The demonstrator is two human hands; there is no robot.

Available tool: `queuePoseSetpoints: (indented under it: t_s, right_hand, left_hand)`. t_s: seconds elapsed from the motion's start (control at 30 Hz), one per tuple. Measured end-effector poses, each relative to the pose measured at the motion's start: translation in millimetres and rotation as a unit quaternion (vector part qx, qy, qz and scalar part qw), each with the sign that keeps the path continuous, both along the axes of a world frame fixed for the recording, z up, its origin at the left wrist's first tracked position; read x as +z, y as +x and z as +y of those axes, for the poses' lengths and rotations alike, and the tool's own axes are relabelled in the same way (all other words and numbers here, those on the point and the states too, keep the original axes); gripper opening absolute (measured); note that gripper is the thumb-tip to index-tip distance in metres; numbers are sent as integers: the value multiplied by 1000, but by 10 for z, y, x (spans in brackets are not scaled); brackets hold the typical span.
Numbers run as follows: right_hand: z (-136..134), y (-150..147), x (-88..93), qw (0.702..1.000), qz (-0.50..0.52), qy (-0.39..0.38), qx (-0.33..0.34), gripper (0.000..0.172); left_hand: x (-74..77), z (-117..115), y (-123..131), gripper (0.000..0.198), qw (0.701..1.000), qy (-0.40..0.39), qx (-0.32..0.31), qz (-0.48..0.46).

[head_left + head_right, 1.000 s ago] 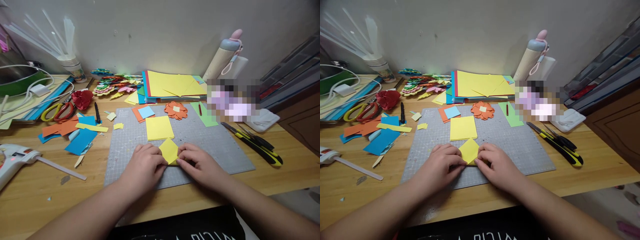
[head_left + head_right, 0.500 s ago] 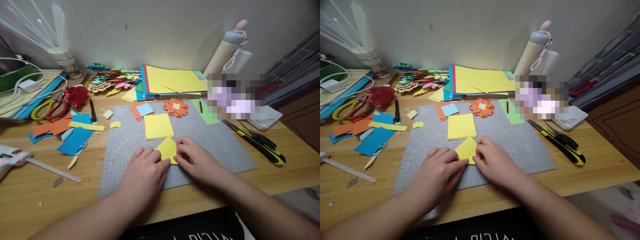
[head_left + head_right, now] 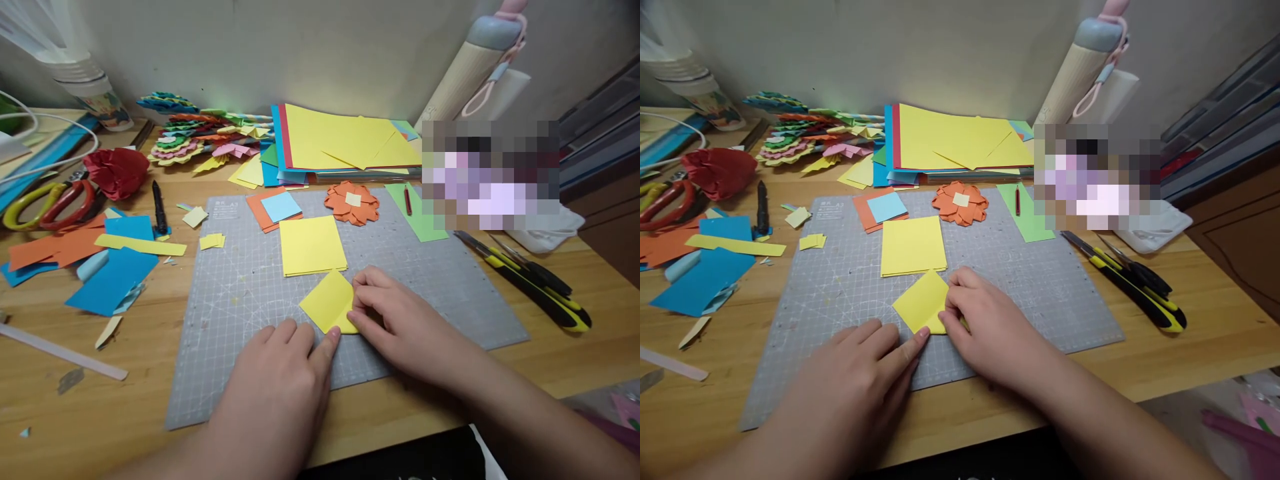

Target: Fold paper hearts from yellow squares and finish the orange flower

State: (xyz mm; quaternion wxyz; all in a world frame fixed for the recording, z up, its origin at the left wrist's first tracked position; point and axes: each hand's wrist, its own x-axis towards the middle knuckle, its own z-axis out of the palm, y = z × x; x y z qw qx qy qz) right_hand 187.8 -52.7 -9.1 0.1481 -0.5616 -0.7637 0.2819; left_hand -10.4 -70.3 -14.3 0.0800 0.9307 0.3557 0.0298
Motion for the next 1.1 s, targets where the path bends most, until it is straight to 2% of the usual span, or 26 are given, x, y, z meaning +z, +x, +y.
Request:
queuePoseSetpoints:
  t_s: [0.17,0.37,0.6,0.83,0.97,1.1]
  right_hand:
    - [4,-7,-16,1000,-2,1,-16,20]
    - [21,-25,23,999,-10,-32,-29,22]
    - [39,-29,17,998,-13,-45,-37,23]
    - [46,-26,8,999,-17,-37,-29,24]
    - [41,-19,6,999,-16,-35,-26,23]
    - [44,-23,9,999,-14,-37,-23,23]
  left_hand:
    - [-36,-12,-17,40,1000,7,-7,-5]
    - [-15,6,8,36,999,-31,3,-10]
    - [2,-7,-3,36,1000,6,0,-23]
    - [11,-12,4,20,995,57,2,-82]
    - [-6,-12,4,27,996,54,0,-73]
    - [6,-7,1,25,998,28,12,-56]
